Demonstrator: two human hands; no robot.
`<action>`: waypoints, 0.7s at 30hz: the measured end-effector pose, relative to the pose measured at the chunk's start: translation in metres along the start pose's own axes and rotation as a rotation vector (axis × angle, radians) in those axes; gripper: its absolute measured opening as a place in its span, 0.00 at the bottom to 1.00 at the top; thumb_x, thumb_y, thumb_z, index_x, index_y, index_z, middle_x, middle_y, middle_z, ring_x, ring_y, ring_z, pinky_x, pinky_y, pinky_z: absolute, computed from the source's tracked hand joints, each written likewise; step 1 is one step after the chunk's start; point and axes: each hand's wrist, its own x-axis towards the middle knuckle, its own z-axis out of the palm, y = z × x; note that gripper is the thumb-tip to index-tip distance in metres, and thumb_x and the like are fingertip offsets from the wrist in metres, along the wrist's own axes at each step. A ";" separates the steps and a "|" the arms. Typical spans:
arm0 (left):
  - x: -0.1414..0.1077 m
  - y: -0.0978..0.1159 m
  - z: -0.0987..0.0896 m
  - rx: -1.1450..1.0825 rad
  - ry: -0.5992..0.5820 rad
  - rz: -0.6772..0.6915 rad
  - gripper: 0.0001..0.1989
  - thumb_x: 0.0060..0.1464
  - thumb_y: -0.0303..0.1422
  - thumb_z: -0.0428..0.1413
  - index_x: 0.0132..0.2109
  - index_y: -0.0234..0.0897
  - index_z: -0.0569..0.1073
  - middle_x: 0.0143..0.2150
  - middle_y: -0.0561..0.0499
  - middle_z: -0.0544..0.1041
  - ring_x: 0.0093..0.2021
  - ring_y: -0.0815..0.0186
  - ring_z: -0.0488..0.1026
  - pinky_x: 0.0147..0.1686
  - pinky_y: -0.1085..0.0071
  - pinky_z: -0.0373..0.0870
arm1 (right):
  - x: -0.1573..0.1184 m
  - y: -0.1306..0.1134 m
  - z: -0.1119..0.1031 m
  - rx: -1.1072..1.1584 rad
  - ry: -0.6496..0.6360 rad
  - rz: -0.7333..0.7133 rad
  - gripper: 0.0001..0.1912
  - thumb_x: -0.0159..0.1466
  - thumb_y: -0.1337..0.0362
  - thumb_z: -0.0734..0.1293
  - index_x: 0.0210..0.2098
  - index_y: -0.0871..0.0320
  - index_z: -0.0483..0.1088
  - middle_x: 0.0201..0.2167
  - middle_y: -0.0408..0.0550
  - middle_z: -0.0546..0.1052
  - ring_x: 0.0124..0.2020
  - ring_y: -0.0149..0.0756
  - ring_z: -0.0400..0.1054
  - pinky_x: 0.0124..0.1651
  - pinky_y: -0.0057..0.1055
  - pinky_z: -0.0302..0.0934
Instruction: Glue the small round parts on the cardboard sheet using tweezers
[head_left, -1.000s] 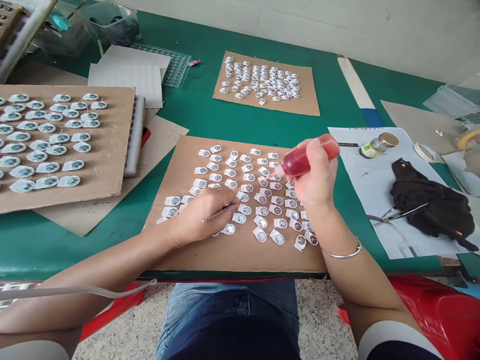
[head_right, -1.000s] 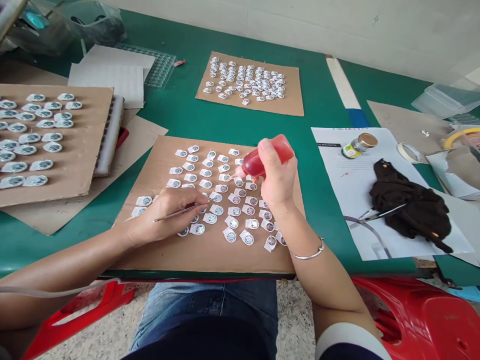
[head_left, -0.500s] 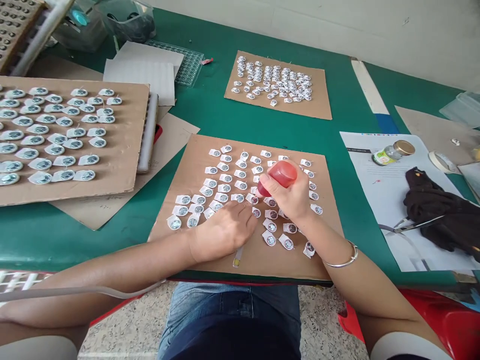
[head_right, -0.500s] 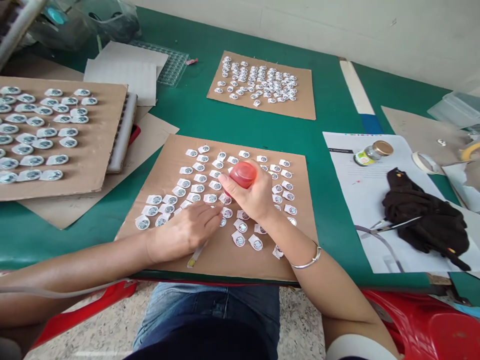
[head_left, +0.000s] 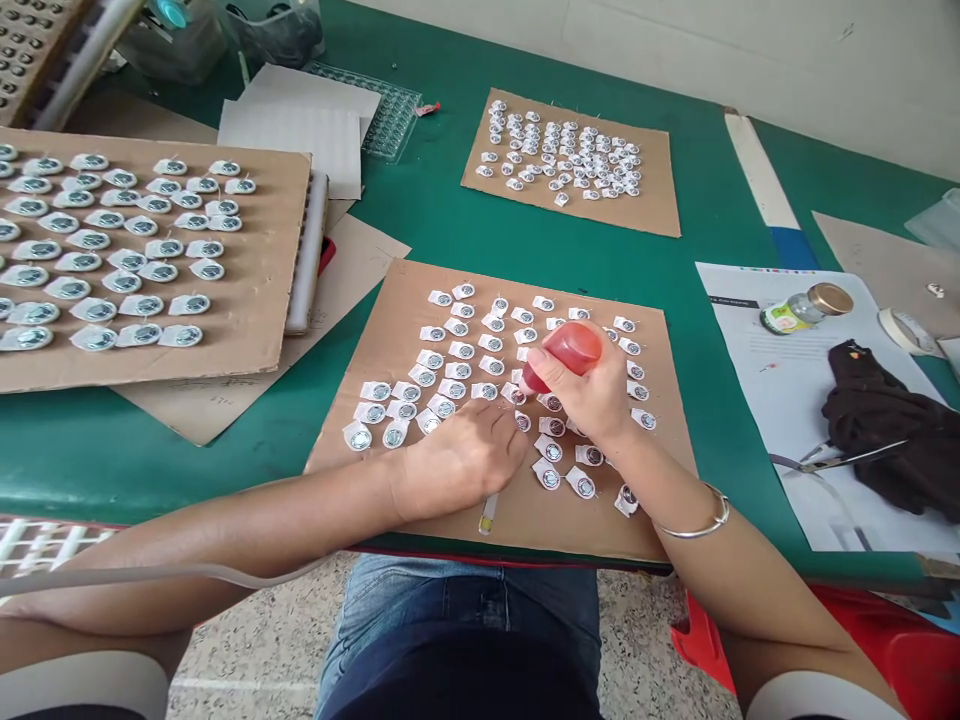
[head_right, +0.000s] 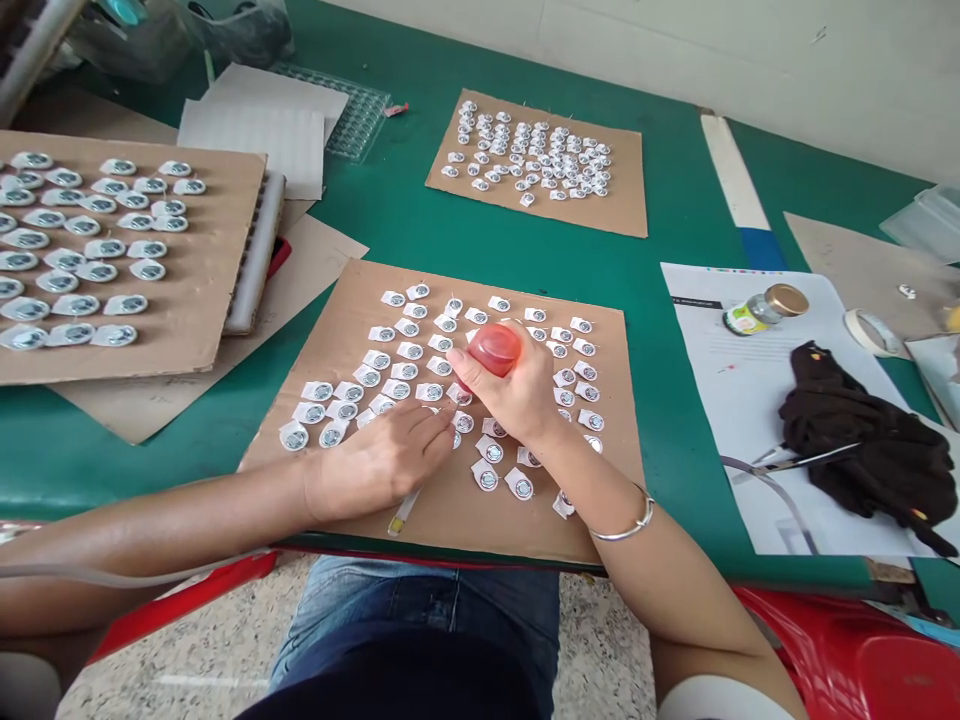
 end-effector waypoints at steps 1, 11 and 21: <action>0.000 0.000 0.000 -0.003 -0.001 0.000 0.10 0.55 0.19 0.43 0.32 0.30 0.67 0.30 0.45 0.73 0.31 0.64 0.70 0.31 0.67 0.68 | 0.000 0.000 0.000 0.000 0.000 0.001 0.14 0.54 0.55 0.69 0.29 0.58 0.67 0.27 0.43 0.72 0.29 0.30 0.66 0.35 0.31 0.64; 0.000 0.000 -0.002 -0.059 -0.006 -0.006 0.12 0.55 0.18 0.42 0.30 0.31 0.67 0.29 0.44 0.73 0.32 0.63 0.71 0.33 0.65 0.70 | 0.000 0.004 0.001 -0.013 0.007 0.024 0.15 0.55 0.52 0.68 0.30 0.58 0.66 0.26 0.43 0.71 0.28 0.30 0.66 0.34 0.31 0.63; 0.001 0.000 -0.002 -0.059 -0.013 -0.004 0.11 0.54 0.18 0.43 0.31 0.29 0.68 0.28 0.44 0.73 0.33 0.62 0.71 0.32 0.65 0.71 | 0.002 0.004 0.001 -0.014 0.008 0.013 0.15 0.55 0.52 0.68 0.28 0.58 0.66 0.25 0.43 0.70 0.27 0.29 0.65 0.32 0.31 0.63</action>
